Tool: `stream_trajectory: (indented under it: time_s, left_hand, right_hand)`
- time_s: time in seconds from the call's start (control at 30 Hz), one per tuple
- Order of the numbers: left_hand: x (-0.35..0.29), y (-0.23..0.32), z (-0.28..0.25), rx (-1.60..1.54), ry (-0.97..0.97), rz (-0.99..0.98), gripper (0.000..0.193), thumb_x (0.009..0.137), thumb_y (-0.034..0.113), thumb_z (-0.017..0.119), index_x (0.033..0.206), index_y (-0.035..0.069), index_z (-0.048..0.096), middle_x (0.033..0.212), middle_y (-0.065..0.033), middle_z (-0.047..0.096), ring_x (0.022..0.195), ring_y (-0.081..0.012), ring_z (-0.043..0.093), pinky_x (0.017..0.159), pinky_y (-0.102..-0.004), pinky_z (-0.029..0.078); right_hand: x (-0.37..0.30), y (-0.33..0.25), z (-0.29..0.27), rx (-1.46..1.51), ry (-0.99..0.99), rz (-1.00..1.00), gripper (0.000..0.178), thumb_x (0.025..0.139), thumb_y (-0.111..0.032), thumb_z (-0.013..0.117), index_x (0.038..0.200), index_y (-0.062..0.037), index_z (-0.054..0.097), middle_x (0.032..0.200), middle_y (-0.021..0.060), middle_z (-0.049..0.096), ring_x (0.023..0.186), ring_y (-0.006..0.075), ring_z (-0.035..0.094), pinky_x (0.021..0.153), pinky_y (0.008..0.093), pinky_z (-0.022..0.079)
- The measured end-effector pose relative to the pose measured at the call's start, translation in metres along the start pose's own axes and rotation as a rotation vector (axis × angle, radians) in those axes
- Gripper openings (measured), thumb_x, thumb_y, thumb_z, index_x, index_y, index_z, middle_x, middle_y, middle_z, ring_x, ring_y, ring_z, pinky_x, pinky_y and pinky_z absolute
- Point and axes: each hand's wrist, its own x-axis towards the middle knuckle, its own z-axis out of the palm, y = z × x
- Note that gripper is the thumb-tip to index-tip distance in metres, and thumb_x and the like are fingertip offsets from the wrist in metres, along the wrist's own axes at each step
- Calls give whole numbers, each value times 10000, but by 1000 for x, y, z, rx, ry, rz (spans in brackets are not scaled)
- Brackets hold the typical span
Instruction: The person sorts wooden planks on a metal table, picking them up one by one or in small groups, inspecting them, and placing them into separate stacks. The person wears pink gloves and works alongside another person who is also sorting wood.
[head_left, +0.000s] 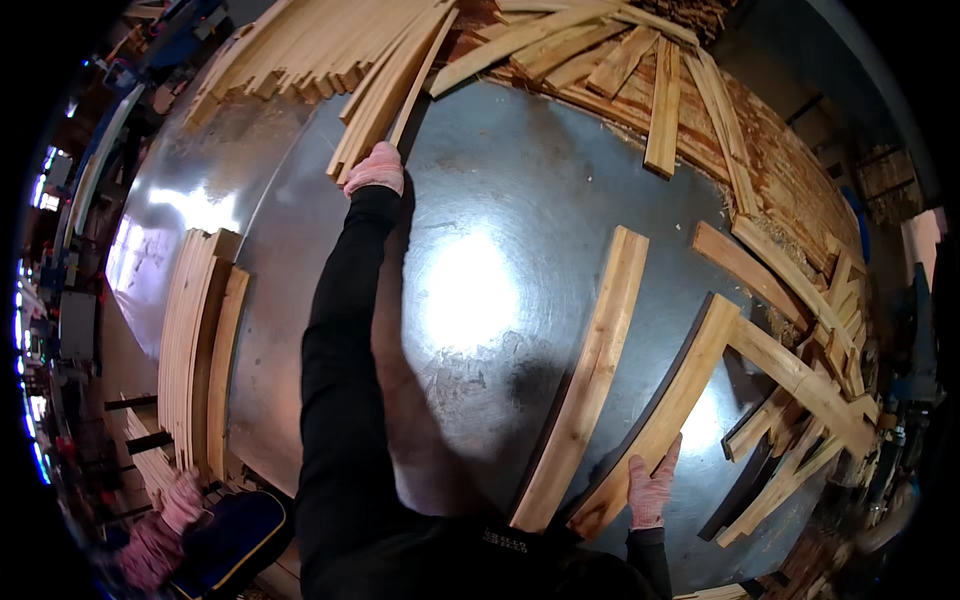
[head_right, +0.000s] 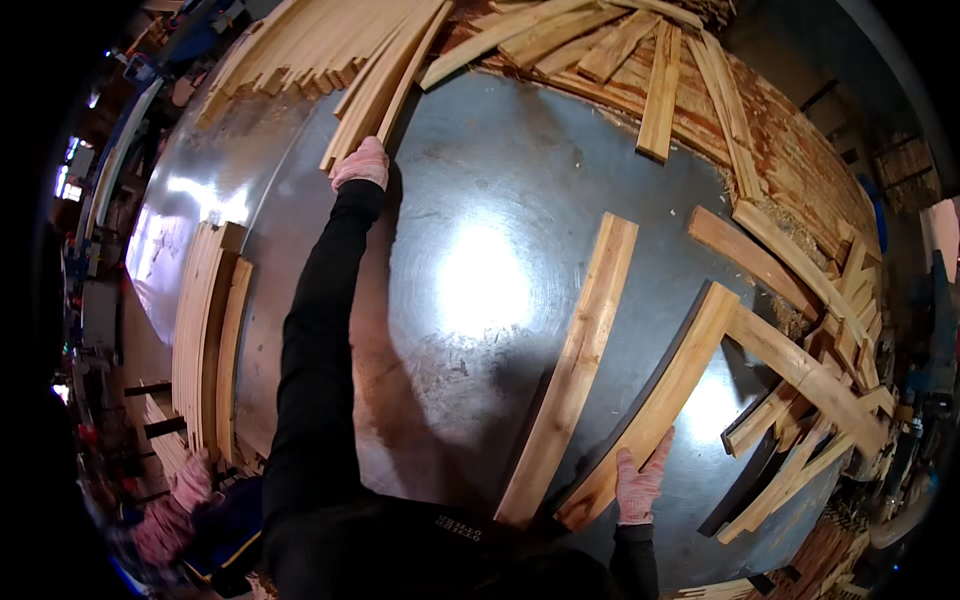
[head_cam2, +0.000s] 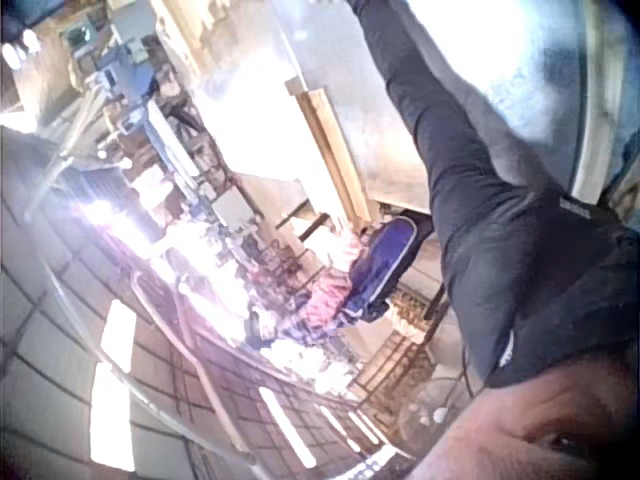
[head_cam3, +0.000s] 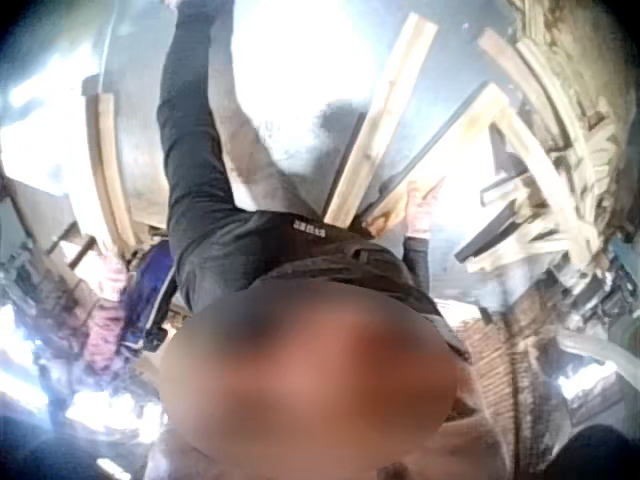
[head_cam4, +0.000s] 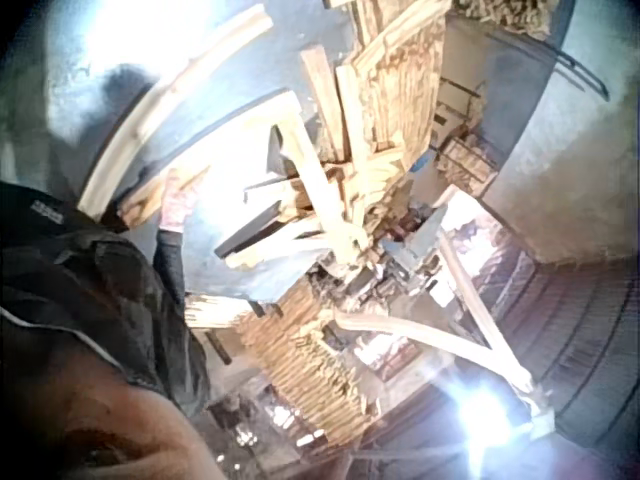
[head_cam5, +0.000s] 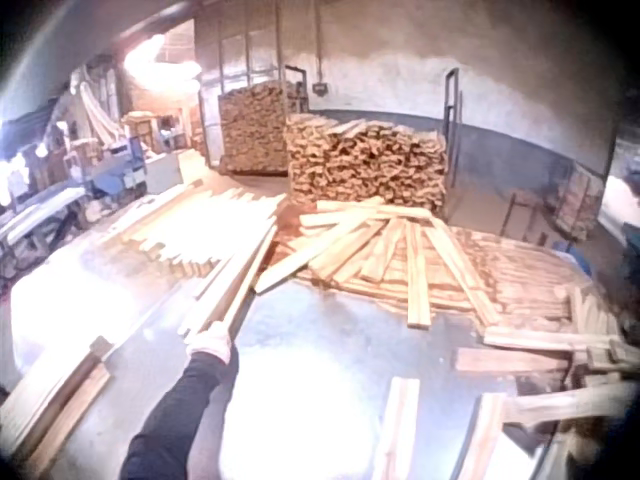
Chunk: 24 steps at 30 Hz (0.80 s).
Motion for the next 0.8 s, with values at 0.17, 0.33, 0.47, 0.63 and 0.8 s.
stream_trajectory:
  time_s: [0.17, 0.33, 0.47, 0.63, 0.8]
  left_hand:
    - [-40, 81, -12, -172, -108, 1, 301, 937, 305, 516, 1101, 85, 641, 1092, -207, 686, 1042, -376, 667, 860, -495, 521]
    - [-3, 128, -13, -274, -138, -115, 311, 936, 264, 514, 1179, 129, 652, 1143, -201, 674, 1084, -429, 634, 839, -525, 516]
    - [36, 102, -6, -189, 144, -126, 281, 949, 267, 509, 1124, 117, 670, 1095, -177, 679, 1001, -388, 650, 688, -594, 522]
    - [24, 22, -50, 231, 622, 117, 203, 903, 232, 523, 1034, 83, 565, 991, -136, 666, 906, -285, 676, 717, -443, 542]
    - [-228, 56, -54, -770, -229, 506, 563, 845, 285, 686, 1304, 6, 517, 1187, -225, 614, 1076, -321, 614, 942, -410, 477]
  right_hand:
    - [6, 3, 14, -75, 41, -94, 828, 902, -44, 626, 1566, -83, 132, 1472, 126, 382, 1212, 209, 468, 1029, 313, 404]
    - [13, 1, 10, -76, 8, -43, 834, 901, -80, 644, 1563, -72, 136, 1456, 141, 400, 1219, 213, 465, 1035, 314, 397]
    - [5, 5, 6, -54, 19, -69, 850, 885, -116, 655, 1554, -36, 137, 1432, 150, 424, 1209, 227, 477, 1026, 330, 408]
    - [-4, 7, -5, -114, -14, -125, 877, 841, -115, 655, 1544, -10, 141, 1433, 173, 417, 1230, 249, 480, 1042, 351, 412]
    - [13, -7, 42, -194, 153, -134, 729, 879, -225, 667, 1478, -9, 313, 1165, 193, 654, 958, 338, 675, 811, 395, 541]
